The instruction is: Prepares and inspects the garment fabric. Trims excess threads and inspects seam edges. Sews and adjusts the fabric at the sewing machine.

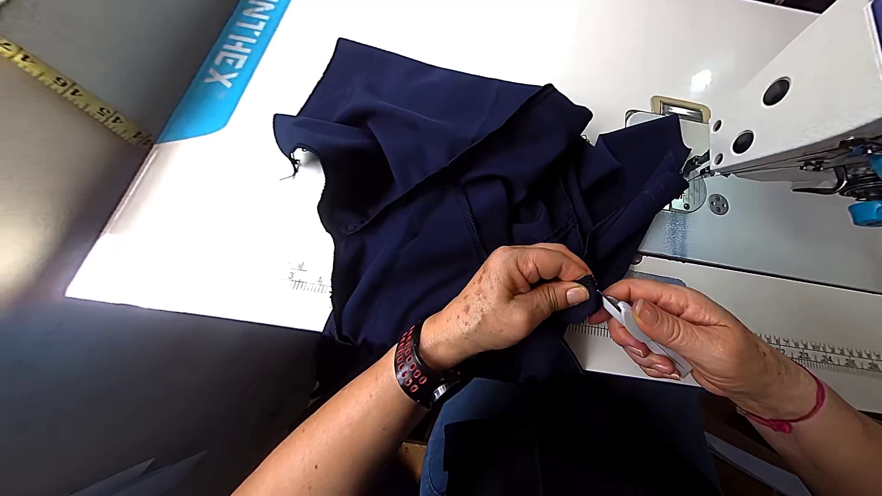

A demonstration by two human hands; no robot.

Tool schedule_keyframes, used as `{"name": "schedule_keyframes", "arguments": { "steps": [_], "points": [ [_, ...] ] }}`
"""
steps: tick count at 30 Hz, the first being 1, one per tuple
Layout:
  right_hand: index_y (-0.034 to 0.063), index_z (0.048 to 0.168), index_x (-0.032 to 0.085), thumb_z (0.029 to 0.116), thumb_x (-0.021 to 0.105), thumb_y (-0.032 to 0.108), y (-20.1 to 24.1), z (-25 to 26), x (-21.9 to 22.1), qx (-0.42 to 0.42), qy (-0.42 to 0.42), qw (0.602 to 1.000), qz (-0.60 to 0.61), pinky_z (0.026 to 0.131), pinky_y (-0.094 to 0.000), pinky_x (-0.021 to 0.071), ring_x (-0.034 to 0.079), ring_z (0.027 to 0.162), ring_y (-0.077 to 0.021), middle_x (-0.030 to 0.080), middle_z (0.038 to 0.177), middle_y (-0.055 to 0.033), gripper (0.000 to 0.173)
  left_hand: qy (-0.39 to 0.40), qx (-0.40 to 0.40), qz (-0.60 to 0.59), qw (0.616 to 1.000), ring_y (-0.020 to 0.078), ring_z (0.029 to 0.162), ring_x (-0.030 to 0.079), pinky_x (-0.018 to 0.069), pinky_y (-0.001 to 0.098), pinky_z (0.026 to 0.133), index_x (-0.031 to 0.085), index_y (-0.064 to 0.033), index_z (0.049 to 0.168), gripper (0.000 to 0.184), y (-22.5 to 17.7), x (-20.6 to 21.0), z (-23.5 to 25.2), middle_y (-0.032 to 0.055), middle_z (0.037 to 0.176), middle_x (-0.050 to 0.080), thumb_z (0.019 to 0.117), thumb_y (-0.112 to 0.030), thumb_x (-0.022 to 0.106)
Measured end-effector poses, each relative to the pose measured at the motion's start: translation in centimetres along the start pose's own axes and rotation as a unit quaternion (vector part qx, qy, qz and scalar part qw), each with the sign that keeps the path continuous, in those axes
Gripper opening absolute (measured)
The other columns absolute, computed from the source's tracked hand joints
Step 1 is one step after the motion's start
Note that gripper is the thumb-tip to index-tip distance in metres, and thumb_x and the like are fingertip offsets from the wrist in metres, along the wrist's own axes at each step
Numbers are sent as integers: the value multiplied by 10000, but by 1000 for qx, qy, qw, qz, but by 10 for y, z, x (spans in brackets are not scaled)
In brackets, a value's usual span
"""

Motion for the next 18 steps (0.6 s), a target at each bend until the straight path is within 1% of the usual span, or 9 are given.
{"name": "schedule_keyframes", "arguments": {
  "steps": [2,5,7,9,11,12,14,16,18],
  "points": [
    [167,1045,670,1079,497,367,4,0,-2,-44,-25,994,-97,498,-65,381,461,544,78,522,694,95,266,1,-3,10,1000,64,905,684,573,199,798,725,-13,856,134,0,0,0,37,948,725,942,-20,622],
    [109,1006,654,1081,463,307,19,-1,0,-179,-99,895,-397,537,-63,382,462,597,83,510,703,95,285,-6,5,29,1000,56,924,678,565,191,817,723,-9,849,128,0,0,0,37,949,724,931,-12,625],
    [91,983,657,1075,458,297,23,-2,3,-214,-118,846,-474,583,-64,409,493,652,82,540,739,83,301,-10,16,31,999,55,932,677,564,190,826,724,-1,847,125,-2,0,-1,42,955,723,925,-5,626],
    [111,958,627,1084,444,308,18,-2,4,-172,-106,892,-404,527,-64,360,440,581,82,477,679,90,297,-9,32,32,999,60,947,678,565,194,839,725,4,853,123,-3,0,-1,47,966,723,928,-12,629],
    [148,984,636,1094,444,341,8,-1,5,-46,-47,985,-159,474,-57,346,423,516,92,470,648,114,293,-9,44,30,999,67,958,679,569,202,846,724,5,859,125,-4,0,-2,49,973,722,936,-21,629],
    [157,1018,657,1088,465,378,3,-1,8,29,-5,1000,2,462,-57,386,460,504,91,508,660,118,301,-9,47,26,999,74,958,680,572,208,846,723,9,860,128,-4,0,-2,53,977,720,939,-17,626],
    [143,1083,680,1057,525,448,-2,-2,13,116,66,970,205,485,-96,464,532,532,52,566,715,88,343,-11,48,19,999,83,960,679,574,216,842,721,10,859,130,-4,-1,-2,56,981,718,941,-16,624],
    [145,1101,680,1049,539,451,0,-3,12,124,73,966,214,492,-97,470,539,543,50,571,730,87,340,-13,47,17,999,82,953,679,573,215,836,718,7,853,129,-3,-1,-2,55,975,717,939,-14,625],
    [164,1077,674,1070,499,410,5,-4,8,89,33,991,96,476,-69,425,494,525,77,537,703,107,302,-10,49,24,998,72,943,679,572,206,827,717,5,852,130,-4,0,-2,50,971,719,940,-20,624]
  ]
}}
Point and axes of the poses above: each hand's wrist, its own z-axis towards the middle knuckle, its own x-axis out of the palm, y = z × x, the point moved 5 cm from there along z, towards the middle knuckle
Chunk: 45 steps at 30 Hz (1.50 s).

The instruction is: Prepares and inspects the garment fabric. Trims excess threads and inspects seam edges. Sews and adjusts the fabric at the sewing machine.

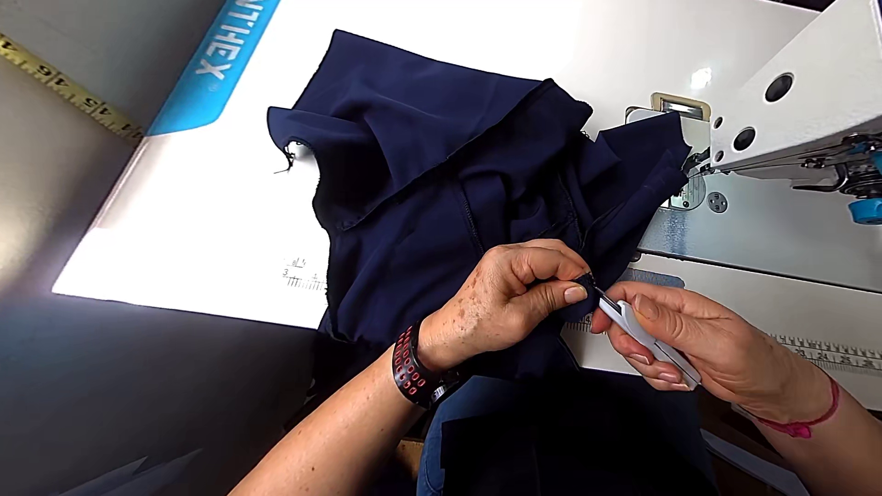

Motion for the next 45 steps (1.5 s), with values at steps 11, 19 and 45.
{"name": "schedule_keyframes", "arguments": {
  "steps": [11,19,45],
  "points": [
    [129,1042,625,1062,527,381,12,-3,-7,-213,-56,926,-306,534,-67,370,454,589,84,494,692,102,272,3,3,5,1000,80,989,680,572,216,870,724,3,862,128,-1,0,-1,58,1003,724,941,-28,628],
    [78,1029,635,847,808,254,34,-5,4,-394,-265,740,-476,663,-50,446,537,804,61,599,977,41,306,-28,2,5,1000,94,1068,637,541,208,906,736,-17,876,110,4,-3,0,64,1092,692,930,-66,653],
    [22,1225,623,847,617,20,81,28,1,-294,-116,843,-435,580,-59,414,517,699,96,701,1188,17,378,-100,19,84,991,4,828,602,499,138,759,715,32,948,164,2,-4,0,2,839,642,976,-11,559]
  ]
}}
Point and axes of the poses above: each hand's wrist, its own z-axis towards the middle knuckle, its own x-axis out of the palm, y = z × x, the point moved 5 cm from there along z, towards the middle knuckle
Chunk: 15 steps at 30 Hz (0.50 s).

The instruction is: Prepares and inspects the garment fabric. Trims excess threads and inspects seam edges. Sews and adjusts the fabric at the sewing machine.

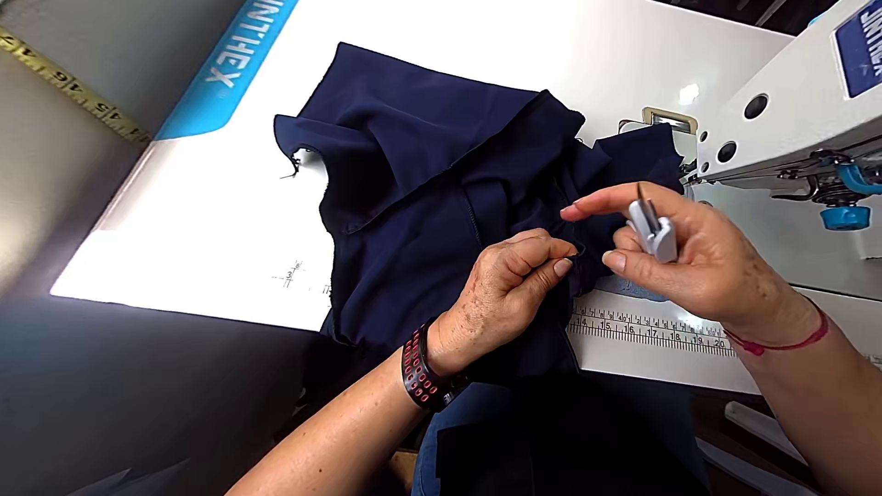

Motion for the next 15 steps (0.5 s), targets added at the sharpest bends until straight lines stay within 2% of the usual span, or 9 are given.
{"name": "schedule_keyframes", "arguments": {
  "steps": [2,4,6,8,9,10,12,15],
  "points": [
    [31,1184,660,850,629,27,-8,7,6,49,58,997,2,538,-68,417,528,643,74,715,1022,38,335,-4,3,6,1000,8,841,611,504,142,770,719,35,948,161,0,0,0,7,850,653,968,-13,567],
    [80,1010,706,851,659,82,-16,11,6,82,88,992,-31,523,-76,413,540,615,76,652,774,81,166,-19,-7,14,1000,0,818,615,511,136,750,721,29,954,143,0,-1,-1,4,847,661,958,-19,586],
    [122,898,707,839,670,127,-21,10,3,101,95,989,-45,481,-81,373,501,560,91,588,662,111,70,-27,-14,3,1000,-1,772,617,520,137,717,703,38,1004,124,-1,-1,-1,7,841,672,946,-7,602],
    [120,842,707,819,689,99,-20,6,0,130,78,988,-20,424,-90,352,476,494,71,558,595,102,37,-21,-6,-29,999,-2,691,589,507,132,638,592,4,1062,122,-3,1,0,-8,806,638,942,20,607],
    [120,827,709,810,692,87,-19,4,0,141,71,987,-8,412,-95,347,468,476,65,551,577,100,41,-14,6,-38,999,1,690,580,497,131,628,559,-13,1032,111,-3,1,0,-6,810,620,936,29,595],
    [122,817,711,802,687,82,-19,3,1,147,66,987,3,403,-98,342,459,461,65,547,564,104,49,-7,23,-39,999,10,724,584,494,134,648,578,-10,963,60,-4,1,0,8,825,620,920,33,576],
    [122,818,719,797,669,62,-19,0,3,160,58,985,35,365,-104,329,431,411,62,531,526,108,81,15,51,-13,998,44,855,621,511,155,744,656,-5,810,131,-5,0,0,40,863,651,873,26,546],
    [129,783,707,785,687,74,-20,-1,6,137,48,988,44,389,-99,331,443,442,65,531,543,109,59,13,41,36,998,41,884,638,523,149,758,722,-11,778,192,-5,1,-1,38,869,680,826,18,539]
  ]
}}
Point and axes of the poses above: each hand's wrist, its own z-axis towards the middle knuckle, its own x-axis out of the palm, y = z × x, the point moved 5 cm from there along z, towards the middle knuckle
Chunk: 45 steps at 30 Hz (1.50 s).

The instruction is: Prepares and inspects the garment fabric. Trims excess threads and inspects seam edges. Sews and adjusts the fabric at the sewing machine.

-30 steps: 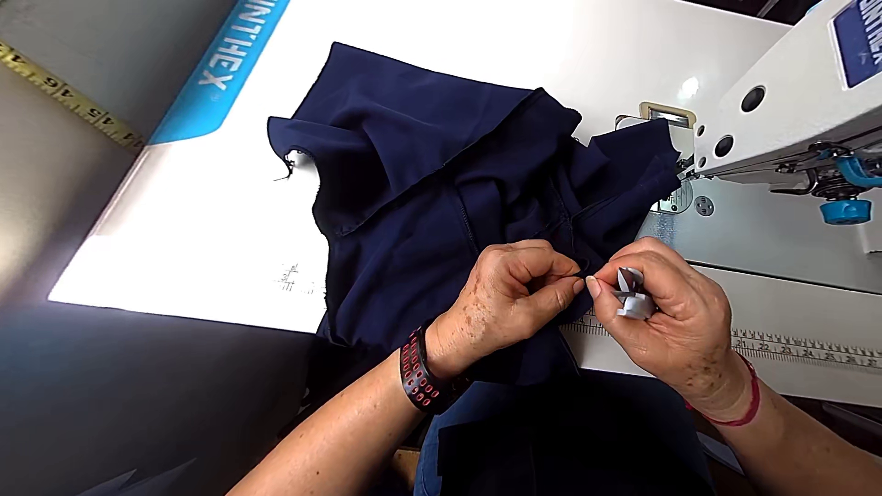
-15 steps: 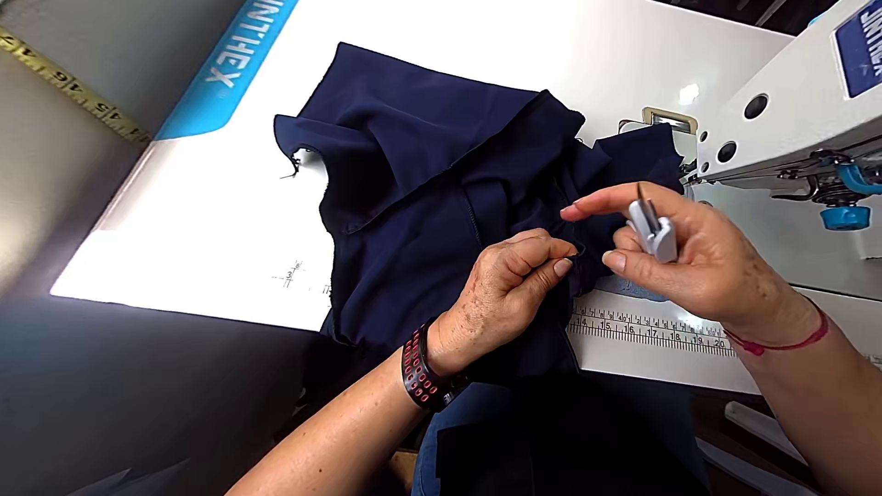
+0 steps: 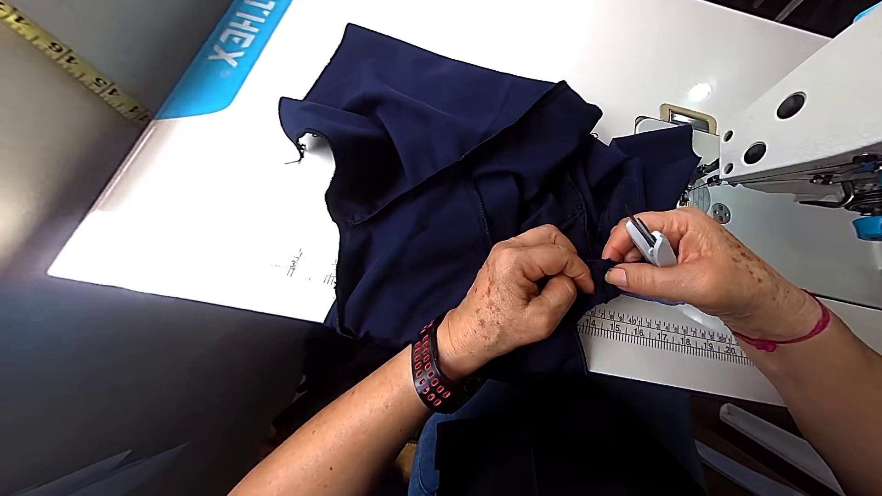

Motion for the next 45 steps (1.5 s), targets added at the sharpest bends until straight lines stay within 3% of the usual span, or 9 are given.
{"name": "schedule_keyframes", "arguments": {
  "steps": [3,6,8,16,23,30,34,38,45],
  "points": [
    [133,748,668,780,726,116,-2,0,5,-57,-13,998,-32,443,-85,356,486,520,68,567,619,96,69,16,-28,12,999,3,816,601,492,123,670,732,-20,831,178,1,2,-1,17,887,658,838,-76,563],
    [114,788,684,782,739,147,-3,-3,10,-92,-15,992,-86,487,-74,383,514,586,75,597,686,85,64,7,-56,9,998,-11,771,599,492,114,619,703,-54,758,155,4,2,-1,9,893,655,873,-133,633],
    [122,798,690,804,714,176,-4,-3,9,-78,-6,992,-98,496,-73,385,516,612,78,599,730,88,59,-4,-59,7,998,-16,764,599,489,106,622,707,-37,747,148,4,1,0,20,893,661,860,-91,628],
    [149,758,698,790,663,106,1,-3,4,5,-34,999,-39,385,-107,311,437,446,63,522,546,110,64,18,-29,-27,999,5,872,628,508,124,726,715,6,788,195,3,1,1,51,930,689,893,-73,570],
    [150,726,694,802,677,123,-1,-3,6,7,-41,998,-54,386,-113,302,435,446,63,518,535,110,82,1,-45,-24,999,-18,800,601,494,99,669,731,-9,769,130,4,1,1,30,908,668,858,-37,639],
    [82,727,669,802,651,121,1,-4,11,-117,-134,968,-178,491,-71,324,446,576,86,544,663,69,86,-81,-7,61,995,16,886,517,419,103,739,727,-25,698,150,0,-2,3,75,1010,587,821,-35,642],
    [100,768,693,808,663,87,-2,-2,10,-84,-121,988,-49,476,-71,385,505,557,79,601,683,78,51,-118,22,55,991,38,922,507,419,116,764,723,-11,726,108,-7,-7,0,75,1037,565,811,-26,658],
    [117,825,734,833,641,16,-12,-4,10,9,-79,982,171,376,-104,355,442,432,48,630,664,68,138,-117,26,41,992,42,942,546,453,121,799,731,8,755,117,-4,-6,1,89,1031,603,836,-24,653],
    [128,781,735,785,712,61,-9,-5,3,-13,-85,994,66,467,-108,434,546,543,29,623,668,74,71,-38,13,-17,999,82,953,691,566,193,840,721,40,822,93,-1,0,2,107,957,734,864,-12,657]
  ]
}}
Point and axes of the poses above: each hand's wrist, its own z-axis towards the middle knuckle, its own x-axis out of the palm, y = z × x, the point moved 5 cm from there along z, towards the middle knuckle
